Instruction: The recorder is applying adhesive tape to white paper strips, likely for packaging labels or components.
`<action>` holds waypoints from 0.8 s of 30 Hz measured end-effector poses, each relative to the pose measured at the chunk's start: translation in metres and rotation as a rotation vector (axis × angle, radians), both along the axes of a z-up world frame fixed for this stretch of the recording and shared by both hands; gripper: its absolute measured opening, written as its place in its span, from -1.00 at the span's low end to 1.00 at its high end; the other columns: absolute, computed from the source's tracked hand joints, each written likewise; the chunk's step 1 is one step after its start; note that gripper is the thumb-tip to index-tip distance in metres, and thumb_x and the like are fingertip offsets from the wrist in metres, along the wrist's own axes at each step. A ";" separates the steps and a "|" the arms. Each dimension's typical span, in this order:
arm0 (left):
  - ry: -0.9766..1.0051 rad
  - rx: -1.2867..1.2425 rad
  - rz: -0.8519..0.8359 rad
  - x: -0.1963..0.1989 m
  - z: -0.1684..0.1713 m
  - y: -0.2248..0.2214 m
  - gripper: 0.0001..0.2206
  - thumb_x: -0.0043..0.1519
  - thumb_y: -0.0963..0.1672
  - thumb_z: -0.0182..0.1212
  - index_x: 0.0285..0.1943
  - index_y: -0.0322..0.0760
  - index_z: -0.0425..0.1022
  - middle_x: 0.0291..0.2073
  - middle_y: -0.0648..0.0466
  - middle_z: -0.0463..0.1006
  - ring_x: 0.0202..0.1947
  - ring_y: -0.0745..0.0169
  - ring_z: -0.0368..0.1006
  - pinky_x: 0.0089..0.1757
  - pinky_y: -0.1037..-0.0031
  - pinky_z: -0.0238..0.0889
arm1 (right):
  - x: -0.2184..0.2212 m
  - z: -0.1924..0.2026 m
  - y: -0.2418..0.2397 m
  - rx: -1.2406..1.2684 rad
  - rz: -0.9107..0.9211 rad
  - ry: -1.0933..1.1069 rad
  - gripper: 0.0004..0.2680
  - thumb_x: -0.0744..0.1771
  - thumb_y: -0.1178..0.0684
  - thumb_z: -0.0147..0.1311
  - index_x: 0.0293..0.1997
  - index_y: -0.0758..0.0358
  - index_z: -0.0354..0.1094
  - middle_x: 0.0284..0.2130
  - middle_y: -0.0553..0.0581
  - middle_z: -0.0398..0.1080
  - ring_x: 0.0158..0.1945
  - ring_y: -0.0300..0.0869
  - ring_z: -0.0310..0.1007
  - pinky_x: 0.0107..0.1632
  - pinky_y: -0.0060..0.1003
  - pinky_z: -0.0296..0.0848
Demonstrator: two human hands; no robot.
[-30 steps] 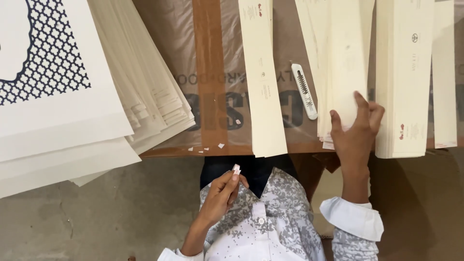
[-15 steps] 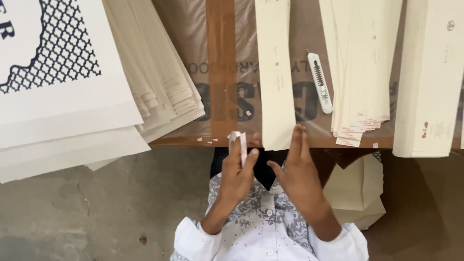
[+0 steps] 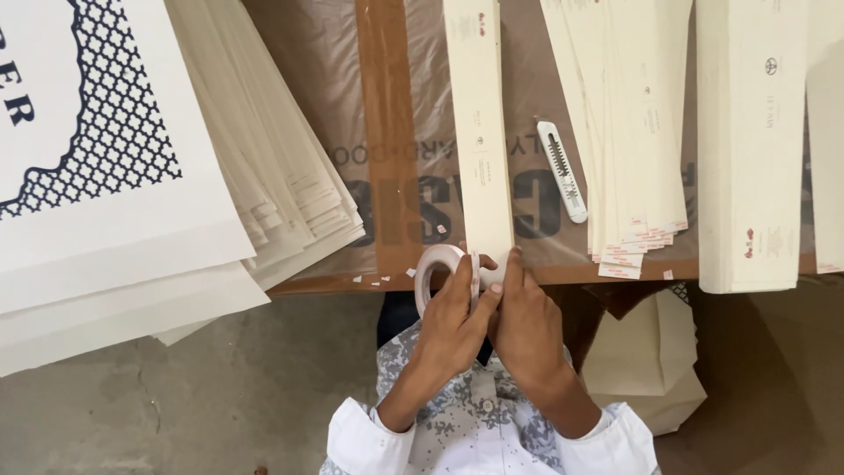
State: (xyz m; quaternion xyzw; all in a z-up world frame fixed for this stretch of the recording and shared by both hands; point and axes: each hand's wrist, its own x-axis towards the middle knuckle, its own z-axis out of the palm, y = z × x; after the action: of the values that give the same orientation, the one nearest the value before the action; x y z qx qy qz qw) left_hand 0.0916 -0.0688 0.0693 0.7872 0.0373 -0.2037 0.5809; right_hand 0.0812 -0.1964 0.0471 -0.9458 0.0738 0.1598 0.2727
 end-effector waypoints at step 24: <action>-0.123 0.053 -0.086 -0.004 0.007 0.001 -0.58 0.35 -0.03 0.07 0.29 -0.39 0.28 0.01 -0.29 0.51 -0.14 -0.27 0.54 -0.13 0.07 0.34 | 0.005 0.020 -0.005 0.108 -0.008 -0.088 -0.52 0.27 0.14 0.08 0.35 0.51 0.13 -0.13 0.43 0.47 -0.17 0.27 0.53 -0.21 0.06 0.50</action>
State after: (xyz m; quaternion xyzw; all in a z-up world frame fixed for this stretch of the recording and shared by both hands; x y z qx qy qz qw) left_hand 0.0877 -0.0676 0.0762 0.8141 -0.0270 -0.1789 0.5518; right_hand 0.0860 -0.2010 0.0667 -0.9355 0.0566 0.1210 0.3271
